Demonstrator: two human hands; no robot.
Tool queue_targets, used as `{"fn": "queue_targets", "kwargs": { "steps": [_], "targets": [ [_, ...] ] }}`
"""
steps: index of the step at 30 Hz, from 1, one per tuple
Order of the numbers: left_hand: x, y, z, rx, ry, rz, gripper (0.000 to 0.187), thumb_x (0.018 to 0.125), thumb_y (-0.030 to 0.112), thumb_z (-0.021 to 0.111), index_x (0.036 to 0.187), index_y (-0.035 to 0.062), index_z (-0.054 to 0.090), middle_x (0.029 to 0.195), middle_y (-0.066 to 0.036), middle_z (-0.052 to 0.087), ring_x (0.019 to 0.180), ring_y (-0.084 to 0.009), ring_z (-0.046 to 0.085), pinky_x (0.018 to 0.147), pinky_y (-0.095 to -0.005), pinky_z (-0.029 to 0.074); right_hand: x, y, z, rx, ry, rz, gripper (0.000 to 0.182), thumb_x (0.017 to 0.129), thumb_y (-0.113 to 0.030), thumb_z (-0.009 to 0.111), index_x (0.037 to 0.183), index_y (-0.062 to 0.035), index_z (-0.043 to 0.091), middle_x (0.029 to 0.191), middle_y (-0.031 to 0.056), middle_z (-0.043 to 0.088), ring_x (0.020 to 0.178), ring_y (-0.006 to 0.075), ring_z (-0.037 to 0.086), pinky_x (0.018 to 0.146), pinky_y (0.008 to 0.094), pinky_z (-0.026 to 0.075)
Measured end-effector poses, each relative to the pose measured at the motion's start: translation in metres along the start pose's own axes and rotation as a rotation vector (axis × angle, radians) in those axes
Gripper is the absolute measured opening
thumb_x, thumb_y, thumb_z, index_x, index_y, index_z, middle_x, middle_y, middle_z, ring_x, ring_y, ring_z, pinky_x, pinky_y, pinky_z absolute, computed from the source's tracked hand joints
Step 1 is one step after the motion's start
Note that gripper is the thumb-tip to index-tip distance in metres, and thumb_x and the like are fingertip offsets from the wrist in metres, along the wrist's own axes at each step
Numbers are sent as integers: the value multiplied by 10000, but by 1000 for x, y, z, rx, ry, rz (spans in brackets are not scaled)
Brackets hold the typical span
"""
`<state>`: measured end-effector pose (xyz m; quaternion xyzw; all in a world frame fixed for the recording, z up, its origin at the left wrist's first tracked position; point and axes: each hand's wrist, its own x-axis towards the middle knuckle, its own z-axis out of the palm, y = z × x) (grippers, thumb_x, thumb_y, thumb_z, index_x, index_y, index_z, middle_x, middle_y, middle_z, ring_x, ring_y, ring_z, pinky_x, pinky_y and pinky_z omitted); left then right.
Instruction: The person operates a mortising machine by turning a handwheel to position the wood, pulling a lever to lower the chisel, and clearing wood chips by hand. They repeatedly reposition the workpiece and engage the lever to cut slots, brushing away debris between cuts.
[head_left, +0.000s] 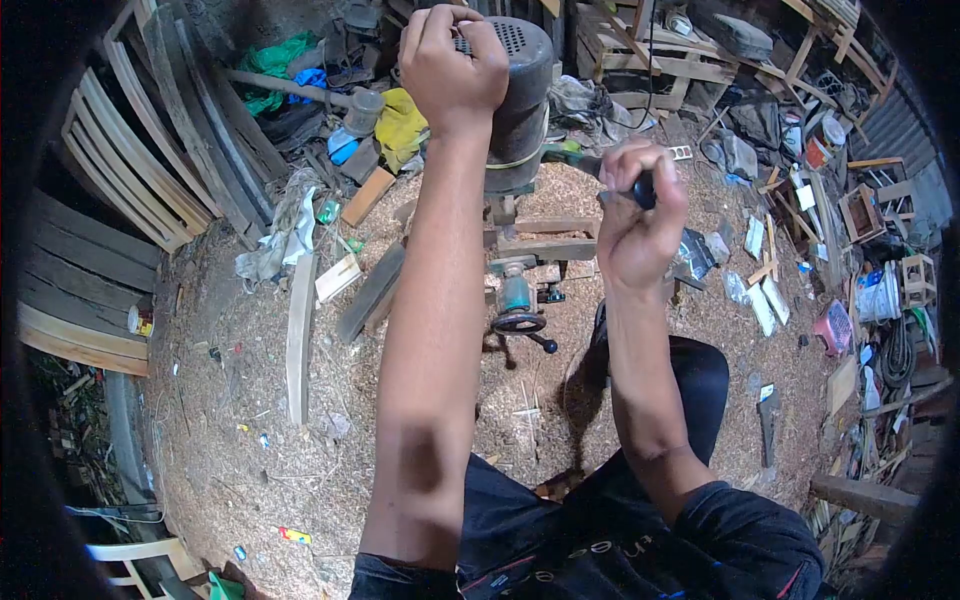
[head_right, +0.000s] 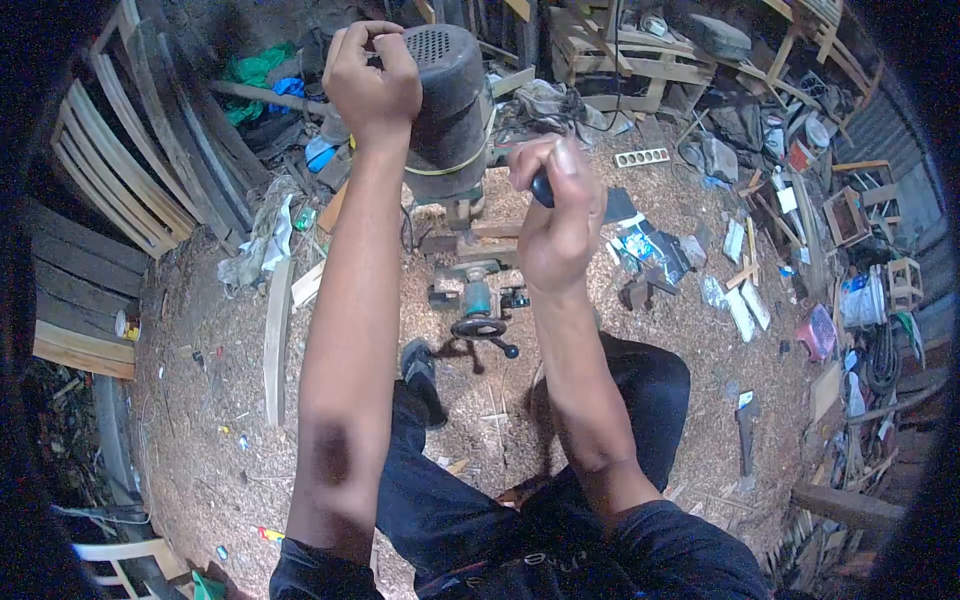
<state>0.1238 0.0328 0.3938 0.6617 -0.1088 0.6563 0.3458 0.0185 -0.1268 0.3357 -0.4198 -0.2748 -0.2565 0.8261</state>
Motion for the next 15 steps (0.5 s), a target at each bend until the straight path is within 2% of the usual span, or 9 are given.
{"fn": "queue_targets", "kwargs": {
  "steps": [5,7,11,15],
  "targets": [
    [0,4,-3,3,-29,-44,179,806,138,526,770,29,665,768,-142,622,676,-303,604,623,-367,474,-15,2,-5,-15,-4,-40,533,1074,-373,222,764,-32,491,766,98,503,761,198,466,761,358,374],
    [3,15,-6,-24,-65,-119,171,833,129,513,770,-2,603,761,-163,583,655,-317,576,591,-363,456,-20,-1,-4,-70,-30,-51,547,1067,-413,209,749,-47,463,750,85,463,750,198,433,737,342,347],
    [2,12,-4,-26,-58,-109,164,830,122,520,759,5,610,760,-158,583,643,-311,575,589,-360,455,-34,-4,-5,-69,-6,-23,568,1063,-432,180,753,-50,464,750,87,458,745,205,429,742,340,346],
    [3,6,-2,-15,12,38,174,839,126,519,762,0,612,758,-166,585,656,-324,587,587,-372,461,-48,-2,-14,-59,-62,-70,525,1059,-381,197,799,-41,502,787,108,511,782,203,480,789,354,379]
  ]
}}
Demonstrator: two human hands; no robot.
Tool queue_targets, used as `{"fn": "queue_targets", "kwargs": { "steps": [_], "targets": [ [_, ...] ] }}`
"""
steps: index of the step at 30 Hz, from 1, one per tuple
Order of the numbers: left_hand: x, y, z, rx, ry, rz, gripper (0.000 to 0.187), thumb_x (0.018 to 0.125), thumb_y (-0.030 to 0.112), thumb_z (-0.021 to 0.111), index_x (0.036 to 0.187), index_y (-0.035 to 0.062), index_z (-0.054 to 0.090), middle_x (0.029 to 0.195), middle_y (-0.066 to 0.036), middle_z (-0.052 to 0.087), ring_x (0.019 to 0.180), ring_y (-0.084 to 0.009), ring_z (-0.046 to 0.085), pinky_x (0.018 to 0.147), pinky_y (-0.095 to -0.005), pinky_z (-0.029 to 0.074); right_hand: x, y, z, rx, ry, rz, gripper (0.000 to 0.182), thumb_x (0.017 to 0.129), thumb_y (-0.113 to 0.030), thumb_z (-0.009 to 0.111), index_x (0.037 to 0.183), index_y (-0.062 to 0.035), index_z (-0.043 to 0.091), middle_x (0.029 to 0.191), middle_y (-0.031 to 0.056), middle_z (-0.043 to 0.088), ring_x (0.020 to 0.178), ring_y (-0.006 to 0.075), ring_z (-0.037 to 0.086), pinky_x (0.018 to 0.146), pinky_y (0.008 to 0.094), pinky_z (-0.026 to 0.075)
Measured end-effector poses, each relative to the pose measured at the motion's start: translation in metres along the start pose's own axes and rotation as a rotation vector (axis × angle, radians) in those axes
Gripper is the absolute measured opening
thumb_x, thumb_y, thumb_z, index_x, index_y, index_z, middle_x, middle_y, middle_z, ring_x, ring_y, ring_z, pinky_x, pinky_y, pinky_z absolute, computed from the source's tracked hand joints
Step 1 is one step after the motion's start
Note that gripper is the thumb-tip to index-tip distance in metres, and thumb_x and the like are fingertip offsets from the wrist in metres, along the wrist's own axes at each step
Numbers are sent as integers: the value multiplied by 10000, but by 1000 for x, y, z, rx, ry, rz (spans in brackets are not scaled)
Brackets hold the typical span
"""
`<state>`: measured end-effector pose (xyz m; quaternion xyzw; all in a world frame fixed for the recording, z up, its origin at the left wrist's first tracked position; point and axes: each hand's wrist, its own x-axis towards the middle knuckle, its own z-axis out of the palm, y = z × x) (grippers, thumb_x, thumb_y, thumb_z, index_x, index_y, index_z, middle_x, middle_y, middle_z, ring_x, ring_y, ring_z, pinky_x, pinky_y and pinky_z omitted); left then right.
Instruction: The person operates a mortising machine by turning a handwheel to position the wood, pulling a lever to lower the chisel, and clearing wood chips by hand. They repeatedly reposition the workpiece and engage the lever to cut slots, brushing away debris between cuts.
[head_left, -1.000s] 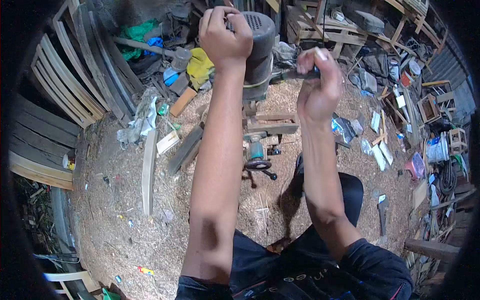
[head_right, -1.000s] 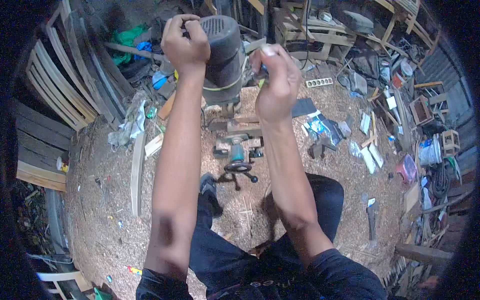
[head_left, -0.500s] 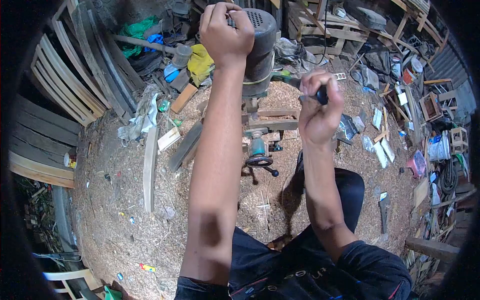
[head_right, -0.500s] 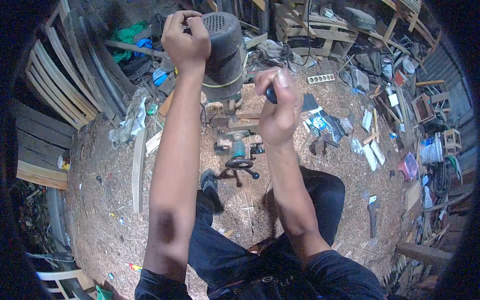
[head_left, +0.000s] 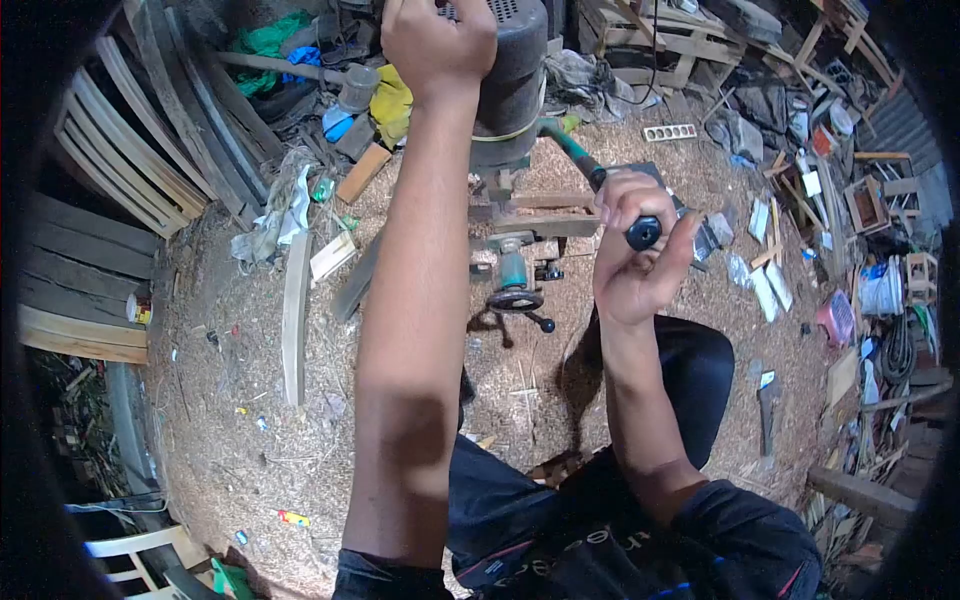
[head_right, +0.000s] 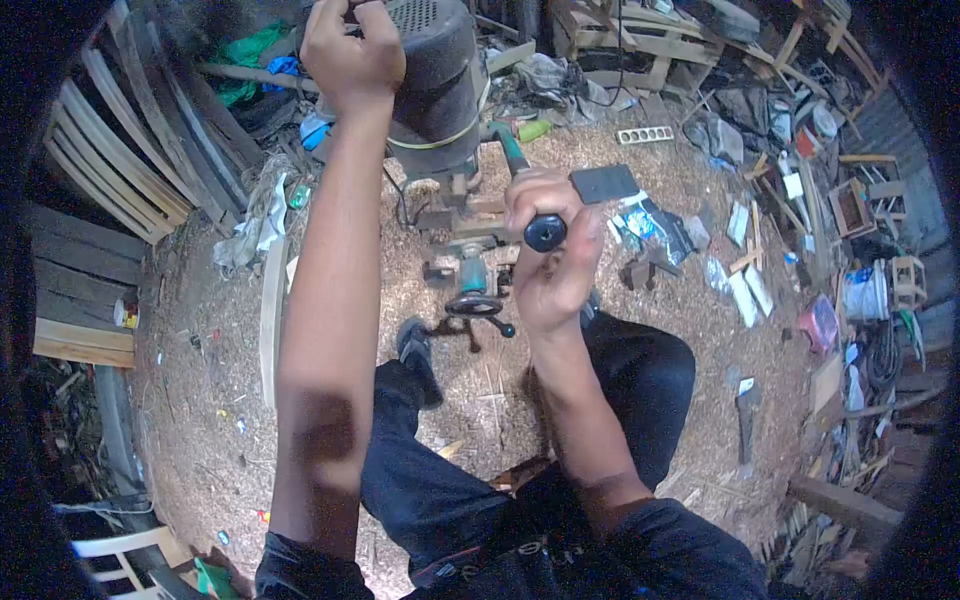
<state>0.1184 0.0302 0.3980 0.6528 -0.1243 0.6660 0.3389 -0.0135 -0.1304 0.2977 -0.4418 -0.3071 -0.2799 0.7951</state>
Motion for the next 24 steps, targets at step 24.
{"fn": "queue_targets", "kwargs": {
  "steps": [24],
  "targets": [
    [-14,-15,5,43,13,-61,126,749,138,553,688,71,640,754,-111,617,751,-369,606,673,-466,475,-58,-25,-16,-226,-8,184,590,1069,-390,174,671,-59,456,679,89,492,787,247,484,855,387,380]
  ]
}}
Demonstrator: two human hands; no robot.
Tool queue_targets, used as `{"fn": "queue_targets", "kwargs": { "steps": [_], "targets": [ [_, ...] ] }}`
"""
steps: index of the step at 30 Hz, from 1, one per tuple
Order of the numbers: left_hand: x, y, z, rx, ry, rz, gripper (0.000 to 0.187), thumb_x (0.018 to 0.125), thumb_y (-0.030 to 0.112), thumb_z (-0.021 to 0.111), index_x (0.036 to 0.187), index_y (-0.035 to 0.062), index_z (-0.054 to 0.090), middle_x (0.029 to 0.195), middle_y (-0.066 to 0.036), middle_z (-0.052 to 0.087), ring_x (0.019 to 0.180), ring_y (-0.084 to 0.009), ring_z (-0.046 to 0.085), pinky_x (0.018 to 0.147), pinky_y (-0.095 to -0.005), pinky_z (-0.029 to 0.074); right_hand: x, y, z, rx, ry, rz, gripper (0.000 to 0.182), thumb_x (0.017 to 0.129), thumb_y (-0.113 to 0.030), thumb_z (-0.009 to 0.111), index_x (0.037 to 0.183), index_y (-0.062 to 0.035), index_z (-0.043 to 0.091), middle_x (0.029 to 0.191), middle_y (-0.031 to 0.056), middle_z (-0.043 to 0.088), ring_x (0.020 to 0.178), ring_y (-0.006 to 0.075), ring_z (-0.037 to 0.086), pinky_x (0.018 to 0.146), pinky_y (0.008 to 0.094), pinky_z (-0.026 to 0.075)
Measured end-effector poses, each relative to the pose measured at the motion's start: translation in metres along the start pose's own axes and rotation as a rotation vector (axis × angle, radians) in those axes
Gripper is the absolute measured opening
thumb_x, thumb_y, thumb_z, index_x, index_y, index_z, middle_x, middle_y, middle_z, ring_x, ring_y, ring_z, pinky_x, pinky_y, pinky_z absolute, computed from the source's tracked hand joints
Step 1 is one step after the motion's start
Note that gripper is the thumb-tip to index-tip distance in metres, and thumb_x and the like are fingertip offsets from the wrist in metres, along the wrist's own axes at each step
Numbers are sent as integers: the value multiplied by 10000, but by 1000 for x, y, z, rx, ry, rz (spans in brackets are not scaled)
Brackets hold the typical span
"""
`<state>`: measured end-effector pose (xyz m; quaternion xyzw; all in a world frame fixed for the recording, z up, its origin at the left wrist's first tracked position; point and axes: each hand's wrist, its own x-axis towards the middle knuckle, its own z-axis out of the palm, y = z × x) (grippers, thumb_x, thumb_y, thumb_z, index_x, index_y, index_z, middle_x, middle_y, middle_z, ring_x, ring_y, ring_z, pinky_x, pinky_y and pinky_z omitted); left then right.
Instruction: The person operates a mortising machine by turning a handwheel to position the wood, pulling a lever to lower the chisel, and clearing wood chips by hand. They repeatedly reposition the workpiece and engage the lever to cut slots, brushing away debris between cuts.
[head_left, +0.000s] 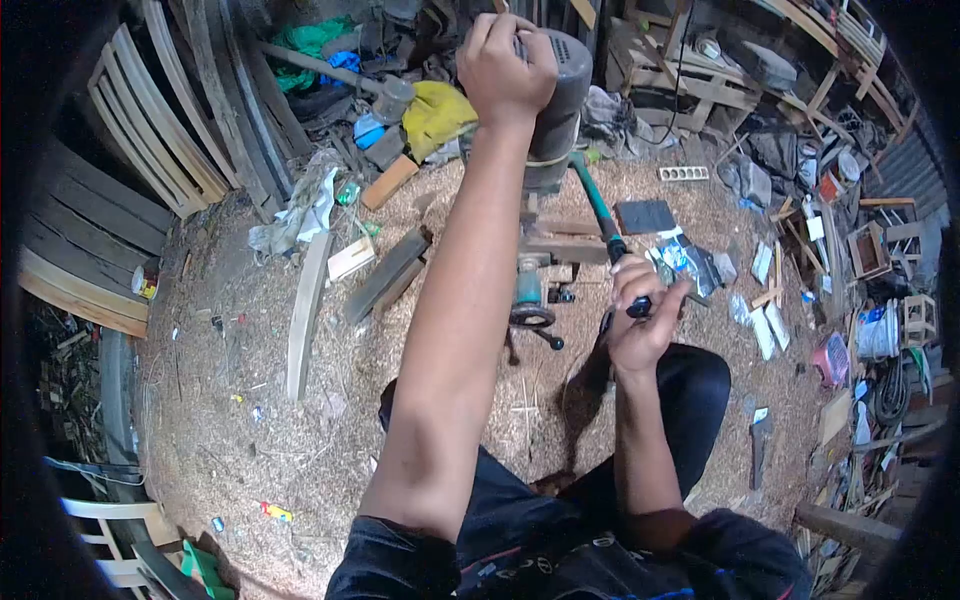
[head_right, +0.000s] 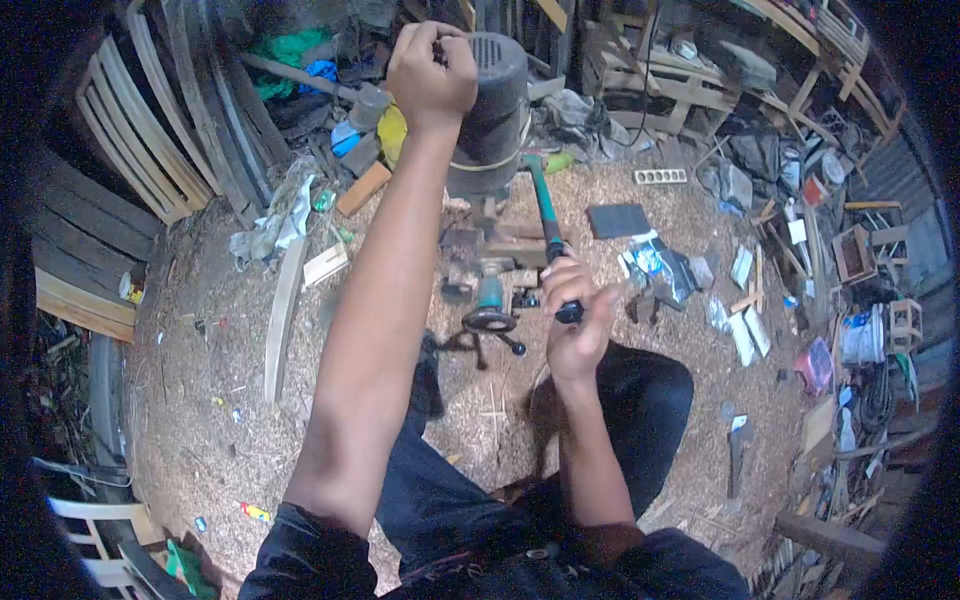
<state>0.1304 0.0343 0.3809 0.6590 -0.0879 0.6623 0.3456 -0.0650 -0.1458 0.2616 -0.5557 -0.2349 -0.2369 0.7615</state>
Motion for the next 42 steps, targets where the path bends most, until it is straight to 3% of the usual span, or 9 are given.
{"fn": "queue_targets", "kwargs": {
  "steps": [6,9,12,16,23,27,28,34,42],
  "targets": [
    [-4,-8,4,91,-12,-32,140,765,179,563,714,74,639,791,-112,614,786,-356,592,738,-460,462,53,-46,-6,-509,-220,710,599,988,-509,499,674,-15,629,540,48,535,527,195,524,631,301,444],
    [-4,-1,-2,175,-89,-65,153,801,163,548,769,80,673,892,-132,660,891,-362,605,785,-464,478,95,-55,17,-959,-457,630,566,959,-498,543,785,33,632,576,103,588,557,259,589,689,357,494],
    [-7,5,-8,165,-54,-59,206,829,179,562,972,42,620,1025,-152,602,1000,-363,540,893,-490,409,80,-6,11,-1368,-425,-288,466,916,-383,669,868,73,590,759,149,647,569,281,633,636,429,514],
    [-57,20,-57,21,-67,-84,356,889,193,571,1184,2,514,1114,-198,569,1090,-375,511,958,-508,366,107,-37,25,-1180,-691,1034,423,885,-244,666,1146,71,558,874,185,671,655,321,674,607,420,520],
    [-186,44,-183,4,-905,-825,296,892,192,624,1140,40,570,1128,-204,623,1075,-348,604,925,-418,456,66,-22,1,-1136,-475,786,372,834,-142,555,1113,99,612,1012,324,662,1007,444,648,879,449,513],
    [-189,49,-191,96,-993,-785,323,878,187,624,1150,21,565,1178,-226,603,1109,-383,583,950,-450,443,49,-28,0,-1046,-443,768,310,818,-85,548,1065,82,632,906,328,659,955,446,656,834,447,503],
    [-181,55,-187,88,-965,-759,356,873,189,625,1178,20,552,1213,-233,586,1130,-397,568,974,-465,430,43,-38,3,-1109,-478,689,306,902,-146,590,1141,45,601,775,103,616,644,192,582,616,362,469],
    [-144,47,-149,155,-762,-395,735,953,246,469,1552,19,109,1602,-241,127,1487,-388,137,1177,-584,87,18,-9,-13,-1044,-415,707,292,908,-93,588,1166,42,602,707,83,567,626,137,524,568,342,419],
    [-143,52,-135,126,-823,-369,652,960,235,471,1510,-19,231,1565,-237,254,1462,-388,219,1174,-586,114,3,6,-15,-993,-348,624,364,908,-76,587,1233,82,548,842,128,619,776,178,563,725,339,455]
  ]
}}
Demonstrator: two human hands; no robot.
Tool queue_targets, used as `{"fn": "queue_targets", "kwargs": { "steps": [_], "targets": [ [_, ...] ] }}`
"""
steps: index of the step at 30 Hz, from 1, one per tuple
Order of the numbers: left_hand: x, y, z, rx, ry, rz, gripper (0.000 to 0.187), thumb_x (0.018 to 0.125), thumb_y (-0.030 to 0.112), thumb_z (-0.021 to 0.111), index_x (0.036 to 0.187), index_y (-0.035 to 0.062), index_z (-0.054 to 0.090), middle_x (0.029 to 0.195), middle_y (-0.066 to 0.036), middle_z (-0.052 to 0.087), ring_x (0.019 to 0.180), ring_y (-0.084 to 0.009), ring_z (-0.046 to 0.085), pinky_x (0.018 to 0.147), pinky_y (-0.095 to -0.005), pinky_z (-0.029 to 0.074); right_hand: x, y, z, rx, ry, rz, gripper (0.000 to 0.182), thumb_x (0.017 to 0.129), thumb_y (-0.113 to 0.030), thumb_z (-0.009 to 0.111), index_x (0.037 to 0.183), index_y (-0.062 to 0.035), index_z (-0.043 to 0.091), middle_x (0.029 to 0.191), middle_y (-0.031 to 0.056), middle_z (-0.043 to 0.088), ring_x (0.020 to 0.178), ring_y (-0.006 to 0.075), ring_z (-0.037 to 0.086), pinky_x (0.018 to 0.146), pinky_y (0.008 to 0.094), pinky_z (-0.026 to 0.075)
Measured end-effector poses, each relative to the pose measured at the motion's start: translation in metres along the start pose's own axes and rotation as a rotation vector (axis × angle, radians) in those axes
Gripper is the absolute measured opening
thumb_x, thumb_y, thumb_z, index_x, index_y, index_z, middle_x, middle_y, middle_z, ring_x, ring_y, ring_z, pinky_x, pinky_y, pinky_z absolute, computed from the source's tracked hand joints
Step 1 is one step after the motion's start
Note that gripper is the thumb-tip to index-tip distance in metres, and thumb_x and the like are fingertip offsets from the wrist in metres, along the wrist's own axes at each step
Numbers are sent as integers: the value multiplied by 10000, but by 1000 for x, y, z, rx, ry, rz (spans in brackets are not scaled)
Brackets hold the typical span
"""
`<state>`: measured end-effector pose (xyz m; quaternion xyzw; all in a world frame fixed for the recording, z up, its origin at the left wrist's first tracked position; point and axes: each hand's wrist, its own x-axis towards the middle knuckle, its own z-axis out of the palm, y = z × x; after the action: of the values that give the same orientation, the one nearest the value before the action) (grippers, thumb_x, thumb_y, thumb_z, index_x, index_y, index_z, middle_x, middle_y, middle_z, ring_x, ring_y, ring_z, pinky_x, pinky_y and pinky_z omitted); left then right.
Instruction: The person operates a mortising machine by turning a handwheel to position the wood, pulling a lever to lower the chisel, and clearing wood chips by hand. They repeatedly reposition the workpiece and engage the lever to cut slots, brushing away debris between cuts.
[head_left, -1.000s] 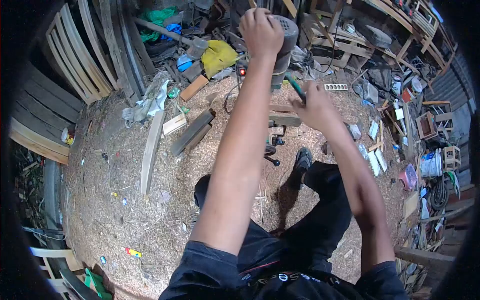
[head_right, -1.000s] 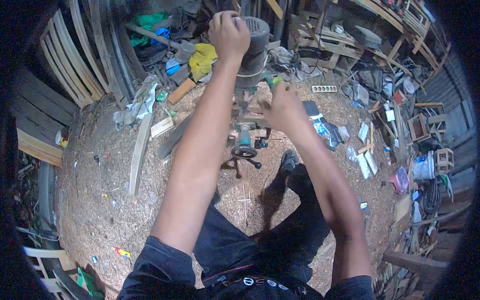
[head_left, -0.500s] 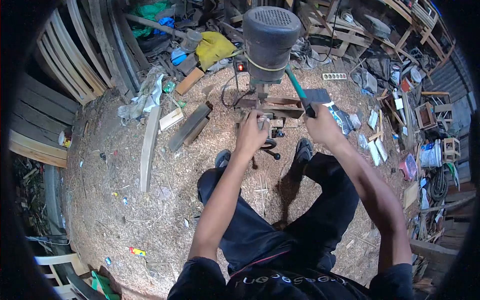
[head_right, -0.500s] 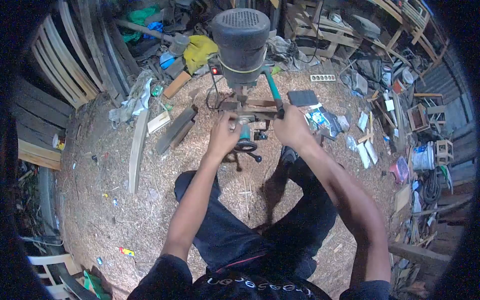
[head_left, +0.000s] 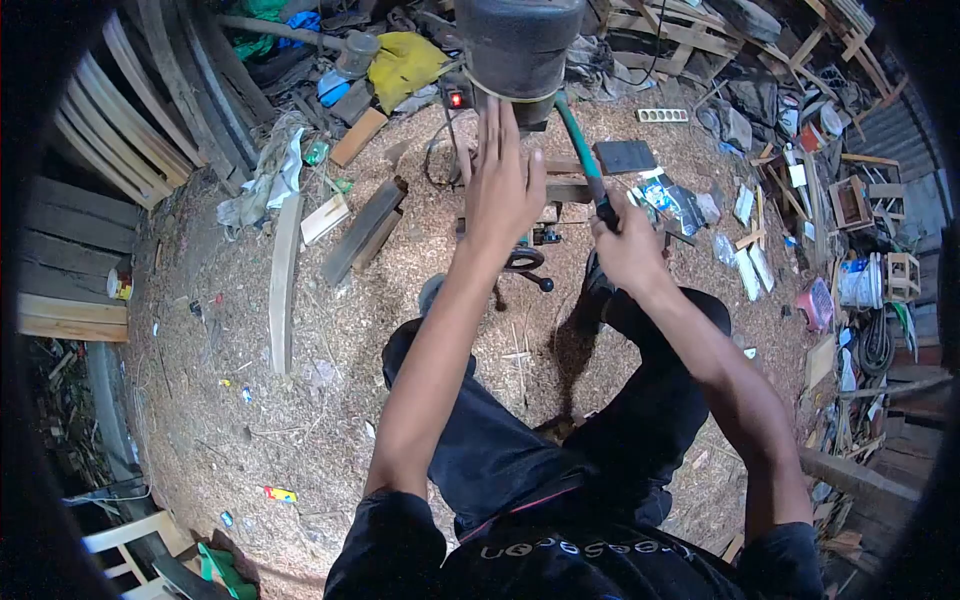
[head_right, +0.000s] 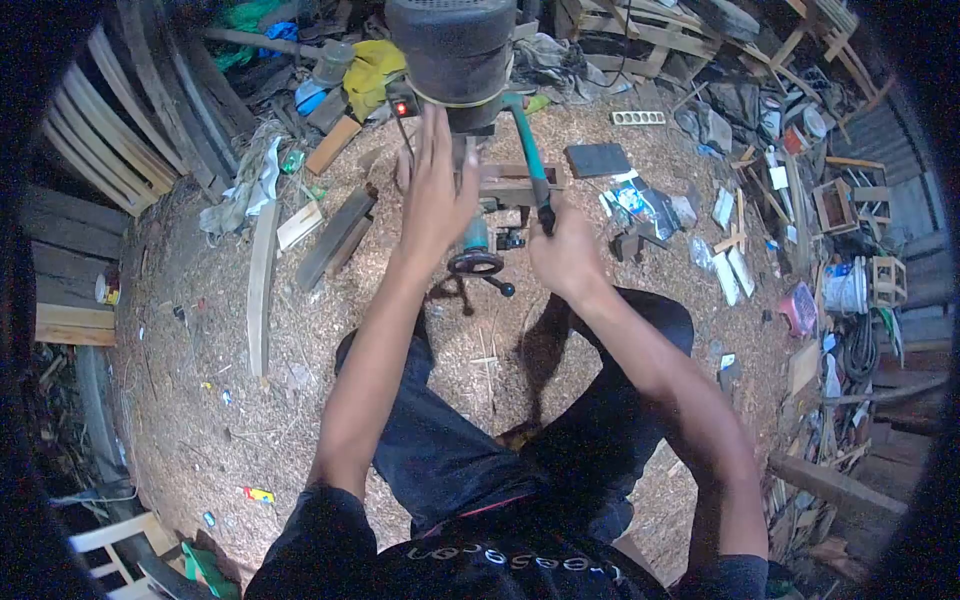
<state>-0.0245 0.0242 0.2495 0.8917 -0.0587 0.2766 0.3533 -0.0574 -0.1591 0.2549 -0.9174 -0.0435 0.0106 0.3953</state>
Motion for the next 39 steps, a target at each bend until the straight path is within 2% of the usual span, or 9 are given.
{"fn": "queue_targets", "kwargs": {
  "steps": [4,8,15,19,23,27,30,37,39],
  "targets": [
    [-60,-9,8,-18,-734,-440,295,933,200,510,1131,-2,592,1264,-243,591,1207,-398,536,1064,-548,348,-6,17,12,39,28,7,501,914,-77,598,1352,117,452,1037,183,663,923,206,608,859,324,469],
    [-89,-7,7,233,-1096,-392,371,902,164,535,1242,20,567,1283,-191,603,1239,-344,537,1092,-601,309,-12,6,13,94,-36,117,530,920,-86,601,1375,128,430,1119,205,657,979,199,612,890,320,475],
    [-88,-12,8,342,-905,-301,465,864,100,536,1326,42,518,1267,-186,605,1258,-323,526,1101,-630,284,-22,18,27,113,10,101,509,905,-53,583,1374,95,453,1045,203,662,906,193,623,845,320,486],
    [-91,-13,13,339,-939,-340,437,859,96,577,1292,45,539,1273,-186,608,1265,-334,524,1113,-628,262,-23,30,38,95,97,9,500,886,-72,572,1371,-13,463,771,263,624,675,403,645,629,457,479],
    [-87,-12,14,316,-951,-375,400,880,79,542,1278,40,546,1293,-191,600,1273,-334,520,1112,-627,259,-27,42,46,154,57,21,507,921,-65,560,1396,66,438,994,258,656,858,252,663,778,365,506],
    [-89,-13,16,350,-919,-362,430,871,63,525,1300,50,539,1308,-185,591,1293,-324,501,1108,-630,266,-29,47,57,51,186,-147,526,926,-73,562,1412,60,414,968,259,651,819,291,661,770,371,508],
    [-81,-8,10,342,-991,-389,498,841,73,581,1335,67,521,1354,-172,561,1319,-323,475,1119,-641,260,-32,55,60,108,77,48,549,922,-74,570,1435,22,398,805,224,605,629,274,590,621,385,475],
    [-93,-24,25,363,-964,-346,514,840,81,600,1346,78,513,1353,-128,569,1295,-313,497,1102,-643,285,-31,89,91,109,204,-150,547,925,-66,554,1423,68,373,835,261,602,745,374,638,707,418,489],
    [-92,-23,25,355,-1004,-358,516,838,81,600,1347,78,512,1360,-132,563,1292,-314,499,1097,-647,290,-32,94,94,107,150,-115,558,922,-67,538,1419,96,343,981,314,571,901,439,601,811,446,472]
  ]
}}
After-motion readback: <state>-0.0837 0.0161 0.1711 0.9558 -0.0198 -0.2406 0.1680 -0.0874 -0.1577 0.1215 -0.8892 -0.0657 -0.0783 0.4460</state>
